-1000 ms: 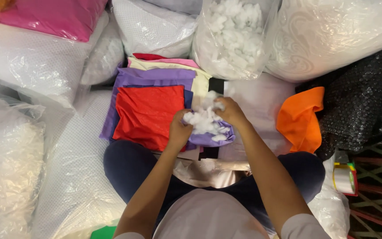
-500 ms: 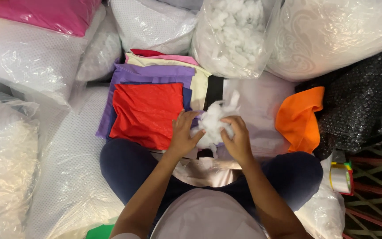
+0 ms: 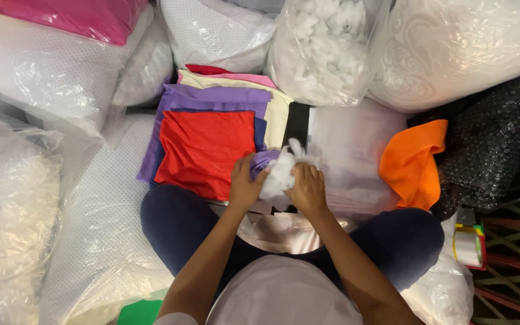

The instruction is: A person is manually filling a small purple fabric pillowcase with white fiberfill stuffing.

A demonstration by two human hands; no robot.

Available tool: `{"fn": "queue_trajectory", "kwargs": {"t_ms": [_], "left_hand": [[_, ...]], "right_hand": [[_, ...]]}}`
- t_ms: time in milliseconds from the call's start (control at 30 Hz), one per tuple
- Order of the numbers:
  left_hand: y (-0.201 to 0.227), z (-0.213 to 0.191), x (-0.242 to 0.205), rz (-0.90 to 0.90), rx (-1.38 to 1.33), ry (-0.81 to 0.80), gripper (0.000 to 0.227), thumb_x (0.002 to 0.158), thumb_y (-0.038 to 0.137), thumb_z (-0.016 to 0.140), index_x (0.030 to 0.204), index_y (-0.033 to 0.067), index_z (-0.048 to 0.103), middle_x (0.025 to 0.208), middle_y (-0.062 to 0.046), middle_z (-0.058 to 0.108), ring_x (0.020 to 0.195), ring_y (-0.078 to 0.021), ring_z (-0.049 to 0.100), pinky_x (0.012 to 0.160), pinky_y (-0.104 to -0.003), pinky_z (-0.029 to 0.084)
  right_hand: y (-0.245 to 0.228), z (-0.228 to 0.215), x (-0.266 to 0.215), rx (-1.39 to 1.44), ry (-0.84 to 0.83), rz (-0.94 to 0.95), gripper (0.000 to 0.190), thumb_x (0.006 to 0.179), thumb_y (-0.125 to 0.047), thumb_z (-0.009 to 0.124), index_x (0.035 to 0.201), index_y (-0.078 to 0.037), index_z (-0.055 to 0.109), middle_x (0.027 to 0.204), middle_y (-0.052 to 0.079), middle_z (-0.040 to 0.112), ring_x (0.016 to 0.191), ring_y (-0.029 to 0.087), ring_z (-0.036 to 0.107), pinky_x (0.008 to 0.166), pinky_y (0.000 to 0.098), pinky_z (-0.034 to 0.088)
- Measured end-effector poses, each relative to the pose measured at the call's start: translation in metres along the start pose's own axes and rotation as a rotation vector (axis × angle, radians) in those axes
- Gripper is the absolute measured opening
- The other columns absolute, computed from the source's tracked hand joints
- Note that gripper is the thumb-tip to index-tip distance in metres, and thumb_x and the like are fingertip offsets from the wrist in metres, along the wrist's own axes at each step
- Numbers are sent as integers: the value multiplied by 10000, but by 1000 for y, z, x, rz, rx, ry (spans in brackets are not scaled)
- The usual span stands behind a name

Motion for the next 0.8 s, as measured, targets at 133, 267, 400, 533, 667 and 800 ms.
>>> {"fn": "queue_trajectory", "kwargs": {"t_ms": [133, 267, 400, 533, 667, 800], "left_hand": [[-14, -1, 1, 16, -202, -75, 594, 863, 392, 798, 1388, 180, 619, 1324, -213, 554, 1346, -459, 488, 1127, -569, 391], [11, -3, -10, 221, -116, -210, 1029, 570, 336, 968, 1492, 268, 516, 1520, -228, 351, 1417, -480, 390, 1196, -549, 282], [-1, 10, -6, 304, 58, -58, 631, 679, 129, 902, 1276, 201, 708, 1456, -211, 458, 1271, -461, 546, 1093, -509, 415], [-5, 9, 0, 206, -8, -43, 595, 664, -11, 832, 1215, 196, 748, 1446, -231, 467, 1215, -466, 597, 1062, -486, 484], [-12, 12, 8, 72, -134, -46, 627, 671, -107, 693, 1173, 258, 776, 1381, -212, 509, 1242, -447, 588, 1058, -436, 509], [-30, 27, 14, 86, -103, -52, 652, 673, -80, 689, 1244, 234, 721, 1369, -169, 527, 1288, -374, 574, 1097, -407, 474]], "right_hand": [[-9, -21, 19, 130, -135, 236, 735, 730, -77, 785, 1384, -97, 448, 1079, 140, 593, 963, 365, 648, 730, 583, 591], [-12, -28, 30, 354, -175, 375, 733, 828, -15, 666, 1505, -145, 417, 1081, 165, 566, 975, 432, 676, 740, 544, 579], [-16, -26, 21, 391, -202, 305, 509, 875, -68, 659, 1364, -172, 566, 1061, 91, 524, 978, 366, 677, 754, 462, 595], [-12, -45, 11, 367, -156, 199, 289, 845, -141, 761, 1123, -145, 682, 1209, 88, 474, 1160, 366, 596, 915, 469, 557], [-8, -44, 3, 387, -199, 70, 492, 732, -346, 876, 1056, -80, 617, 1653, 268, 163, 1445, 643, 167, 1061, 803, 240], [-16, -31, 4, 293, -121, -148, 608, 646, -314, 921, 1008, -98, 482, 1585, 211, 393, 1353, 560, 434, 983, 630, 458]]}}
Point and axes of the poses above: each hand's wrist, its own x-axis towards the middle knuckle, its own z-axis out of the palm, y = z × x, the point moved 4 cm from there along x, towards the middle knuckle
